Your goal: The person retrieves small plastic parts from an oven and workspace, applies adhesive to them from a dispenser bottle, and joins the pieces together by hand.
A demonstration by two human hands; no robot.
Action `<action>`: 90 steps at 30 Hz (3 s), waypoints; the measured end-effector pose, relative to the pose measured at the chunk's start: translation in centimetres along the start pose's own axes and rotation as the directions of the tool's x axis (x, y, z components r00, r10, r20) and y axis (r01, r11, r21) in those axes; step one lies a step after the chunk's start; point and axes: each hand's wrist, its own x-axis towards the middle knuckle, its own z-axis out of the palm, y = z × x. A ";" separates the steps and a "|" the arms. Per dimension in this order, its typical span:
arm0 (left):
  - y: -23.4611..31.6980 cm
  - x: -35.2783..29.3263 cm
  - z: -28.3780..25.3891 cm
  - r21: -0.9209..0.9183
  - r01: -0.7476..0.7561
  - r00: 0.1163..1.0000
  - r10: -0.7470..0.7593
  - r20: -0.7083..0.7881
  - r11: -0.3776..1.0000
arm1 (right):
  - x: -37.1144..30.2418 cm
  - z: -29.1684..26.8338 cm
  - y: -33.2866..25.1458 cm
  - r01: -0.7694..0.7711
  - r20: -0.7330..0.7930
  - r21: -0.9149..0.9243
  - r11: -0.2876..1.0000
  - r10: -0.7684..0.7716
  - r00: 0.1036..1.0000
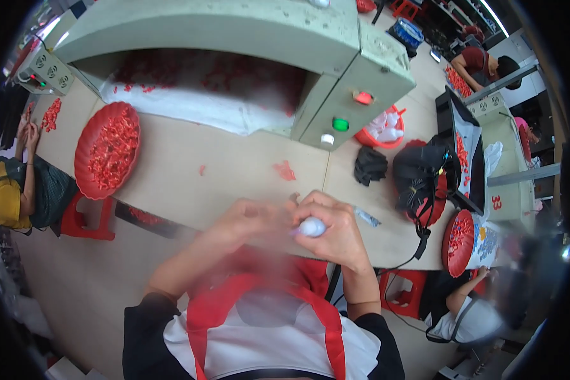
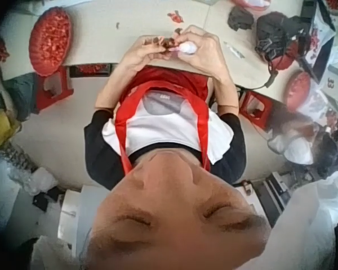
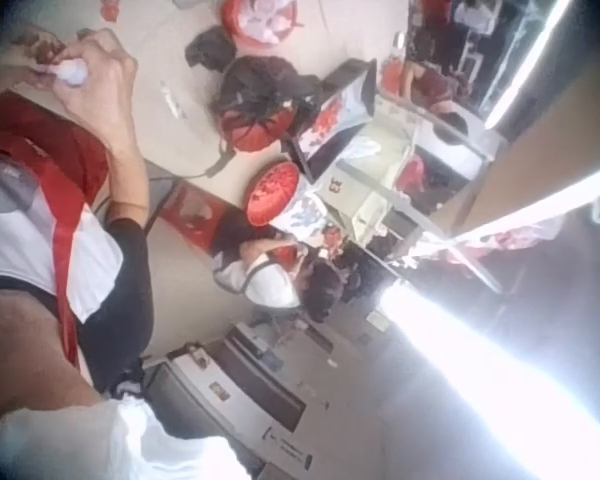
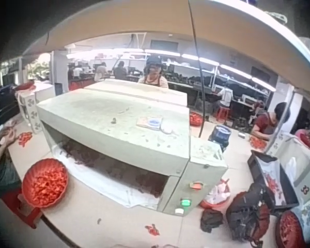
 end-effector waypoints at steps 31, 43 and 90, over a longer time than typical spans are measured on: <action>-2.8 1.8 -3.6 -0.778 0.187 0.972 0.000 0.234 0.600 | -2.9 -2.0 7.7 -0.384 -0.473 -0.253 0.888 0.233 0.850; -2.4 1.9 -3.4 -0.788 0.126 0.984 0.024 0.176 0.602 | -2.9 -1.9 7.7 -0.377 -0.470 -0.256 0.890 0.226 0.853; 18.2 24.5 -25.3 0.918 0.366 0.394 0.919 -0.006 -0.151 | -6.3 -1.9 8.3 -0.552 -0.452 -0.180 0.814 0.430 0.781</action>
